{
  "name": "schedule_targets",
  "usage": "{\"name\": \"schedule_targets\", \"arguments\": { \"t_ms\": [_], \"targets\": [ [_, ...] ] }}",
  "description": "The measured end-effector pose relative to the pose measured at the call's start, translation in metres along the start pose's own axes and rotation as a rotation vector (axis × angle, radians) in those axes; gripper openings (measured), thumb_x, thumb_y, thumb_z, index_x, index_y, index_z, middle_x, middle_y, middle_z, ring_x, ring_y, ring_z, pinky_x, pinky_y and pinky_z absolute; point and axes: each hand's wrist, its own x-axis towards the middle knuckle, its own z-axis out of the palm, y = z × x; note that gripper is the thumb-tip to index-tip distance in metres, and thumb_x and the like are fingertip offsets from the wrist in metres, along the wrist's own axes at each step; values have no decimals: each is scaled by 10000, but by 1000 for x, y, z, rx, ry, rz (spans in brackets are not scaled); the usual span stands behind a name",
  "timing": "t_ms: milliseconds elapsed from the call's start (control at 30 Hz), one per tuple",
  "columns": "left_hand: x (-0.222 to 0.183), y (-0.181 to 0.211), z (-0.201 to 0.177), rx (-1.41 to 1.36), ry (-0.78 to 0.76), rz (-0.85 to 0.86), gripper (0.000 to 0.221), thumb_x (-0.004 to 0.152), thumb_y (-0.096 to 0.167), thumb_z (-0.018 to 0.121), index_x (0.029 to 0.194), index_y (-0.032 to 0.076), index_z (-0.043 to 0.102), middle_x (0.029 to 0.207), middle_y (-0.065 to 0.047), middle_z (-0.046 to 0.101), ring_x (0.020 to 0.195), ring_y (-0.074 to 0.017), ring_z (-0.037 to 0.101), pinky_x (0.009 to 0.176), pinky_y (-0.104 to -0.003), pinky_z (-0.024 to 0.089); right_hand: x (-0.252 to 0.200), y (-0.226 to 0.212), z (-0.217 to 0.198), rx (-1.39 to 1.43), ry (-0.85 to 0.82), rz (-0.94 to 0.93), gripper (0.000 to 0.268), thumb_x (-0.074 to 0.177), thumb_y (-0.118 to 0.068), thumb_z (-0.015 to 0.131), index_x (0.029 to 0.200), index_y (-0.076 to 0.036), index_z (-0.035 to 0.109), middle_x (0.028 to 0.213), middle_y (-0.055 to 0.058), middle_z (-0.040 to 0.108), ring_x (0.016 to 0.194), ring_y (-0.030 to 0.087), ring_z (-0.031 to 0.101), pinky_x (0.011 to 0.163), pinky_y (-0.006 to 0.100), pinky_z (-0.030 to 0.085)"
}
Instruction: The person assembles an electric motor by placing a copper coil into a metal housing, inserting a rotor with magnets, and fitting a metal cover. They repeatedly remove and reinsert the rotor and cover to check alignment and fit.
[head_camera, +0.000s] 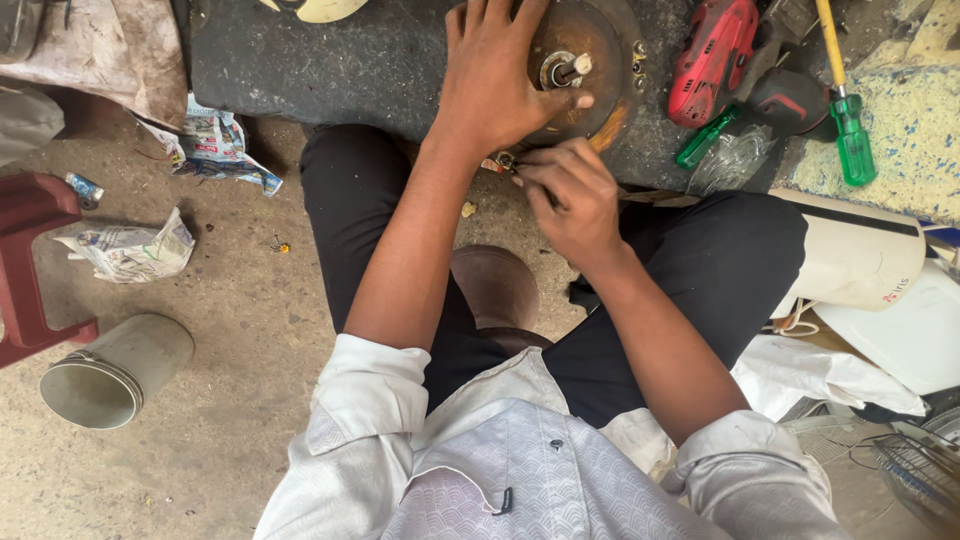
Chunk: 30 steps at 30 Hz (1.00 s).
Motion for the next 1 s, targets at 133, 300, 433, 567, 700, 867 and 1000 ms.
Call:
{"name": "schedule_targets", "arguments": {
  "t_ms": [133,300,433,567,700,867,1000],
  "targets": [
    [0,-1,2,1,28,17,1007,671,590,1008,1441,140,539,1402,-127,528,1323,-366,466,1058,-528,371,-2,-1,6,-35,42,-50,171,806,130,769,935,45,697,1041,134,714,980,292,655,849,392,562],
    [0,-1,4,-7,41,10,1011,669,600,1001,1451,161,535,1412,-106,524,1325,-343,469,1047,-517,376,-2,-4,9,-68,45,-63,162,815,134,763,939,59,693,1039,152,694,956,293,637,822,396,550],
    [0,0,4,10,31,-14,993,667,624,999,1430,174,550,1409,-107,523,1334,-349,461,1040,-524,374,-3,-3,9,-73,49,-70,161,824,124,768,950,57,693,1046,148,684,962,291,631,829,398,546],
    [0,0,3,-5,33,-7,988,671,625,998,1429,172,555,1408,-104,521,1338,-352,457,1036,-531,373,-3,-3,10,-42,55,-52,160,814,124,764,934,52,686,1038,145,674,960,291,620,827,405,538],
    [1,1,2,-17,33,-24,981,651,627,999,1410,179,569,1408,-92,522,1347,-352,455,1051,-535,373,-3,-5,8,-76,7,-28,158,821,122,763,938,42,693,1042,140,664,964,285,615,821,403,534],
    [1,1,3,-20,26,-39,1001,618,632,1003,1400,172,580,1407,-94,514,1346,-358,451,1049,-559,357,-5,-8,6,-125,-33,-30,192,800,107,770,972,43,715,1069,149,625,986,299,590,829,416,514],
    [1,0,3,-12,-20,-81,1006,603,640,999,1391,170,586,1419,-94,511,1365,-356,442,1072,-562,348,-4,-12,8,-216,-31,-99,207,777,91,783,961,30,709,1084,163,595,1004,326,577,844,438,502]
  ]
}}
